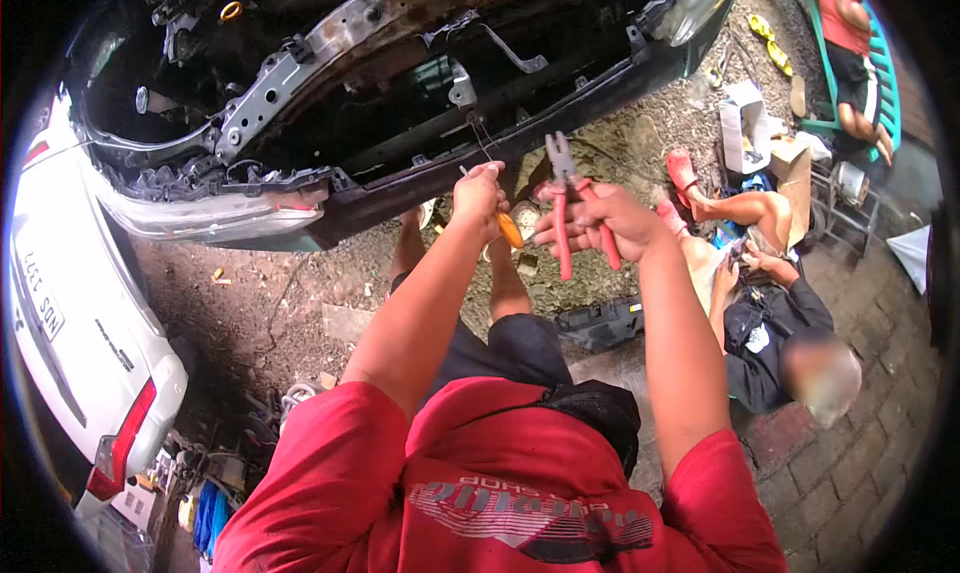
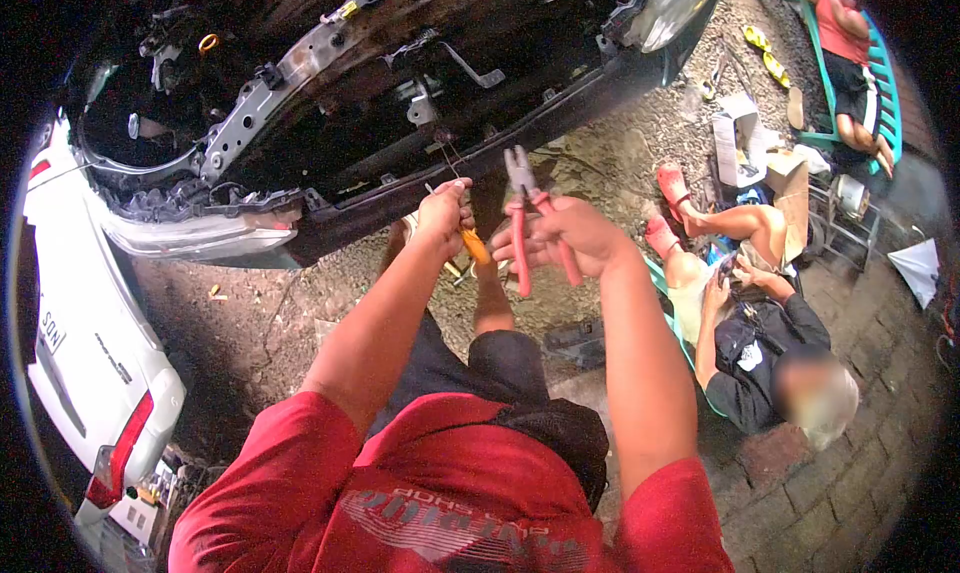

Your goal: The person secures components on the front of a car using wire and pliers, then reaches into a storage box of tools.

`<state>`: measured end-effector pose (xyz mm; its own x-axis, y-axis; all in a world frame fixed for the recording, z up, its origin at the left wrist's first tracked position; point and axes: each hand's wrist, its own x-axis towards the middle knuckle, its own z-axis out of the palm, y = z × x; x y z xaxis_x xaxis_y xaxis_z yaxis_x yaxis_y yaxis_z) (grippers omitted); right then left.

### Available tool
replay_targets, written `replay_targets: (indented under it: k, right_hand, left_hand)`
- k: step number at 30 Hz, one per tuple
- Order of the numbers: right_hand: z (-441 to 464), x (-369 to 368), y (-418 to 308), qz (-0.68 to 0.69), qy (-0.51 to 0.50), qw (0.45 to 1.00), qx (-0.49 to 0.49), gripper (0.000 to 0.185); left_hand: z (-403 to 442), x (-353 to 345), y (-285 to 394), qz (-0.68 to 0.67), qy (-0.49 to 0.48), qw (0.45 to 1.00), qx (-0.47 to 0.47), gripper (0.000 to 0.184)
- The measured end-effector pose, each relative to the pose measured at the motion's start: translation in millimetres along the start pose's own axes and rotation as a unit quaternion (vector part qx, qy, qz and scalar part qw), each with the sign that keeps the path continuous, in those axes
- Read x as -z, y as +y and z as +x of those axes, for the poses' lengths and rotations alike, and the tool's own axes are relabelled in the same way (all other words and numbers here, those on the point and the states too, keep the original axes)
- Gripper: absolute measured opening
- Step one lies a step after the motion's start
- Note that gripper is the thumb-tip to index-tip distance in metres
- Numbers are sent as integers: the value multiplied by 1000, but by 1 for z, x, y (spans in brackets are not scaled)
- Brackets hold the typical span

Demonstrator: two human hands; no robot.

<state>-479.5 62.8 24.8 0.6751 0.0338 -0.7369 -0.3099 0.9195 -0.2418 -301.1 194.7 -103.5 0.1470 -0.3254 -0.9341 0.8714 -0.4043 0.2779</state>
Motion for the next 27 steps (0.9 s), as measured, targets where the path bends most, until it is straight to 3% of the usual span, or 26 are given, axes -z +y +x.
replay_targets:
  k: [3,12,19,21,23,25,27]
  right_hand:
    - [-30,1,1,3,64,998,19,57]
    - [-56,19,19,30,87,995,30,61]
    - [-60,6,25,-25,105,994,18,66]
    - [-62,1,22,-45,119,992,20,63]
    - [-66,0,23,-182,168,968,30,58]
    - [-72,-14,18,-231,200,951,55,54]
    - [-90,-32,2,-412,227,882,-8,59]
  left_hand:
    - [1,2,-1,-19,-14,1000,9,18]
    - [5,0,3,-4,4,1000,24,19]
    - [-7,3,0,-25,-3,1000,7,20]
    - [-31,5,-2,114,-12,993,-43,21]
    - [-53,18,-1,195,-7,980,-43,22]
    - [-85,21,6,439,-17,856,-272,25]
    - [-114,27,22,481,-57,828,-283,27]
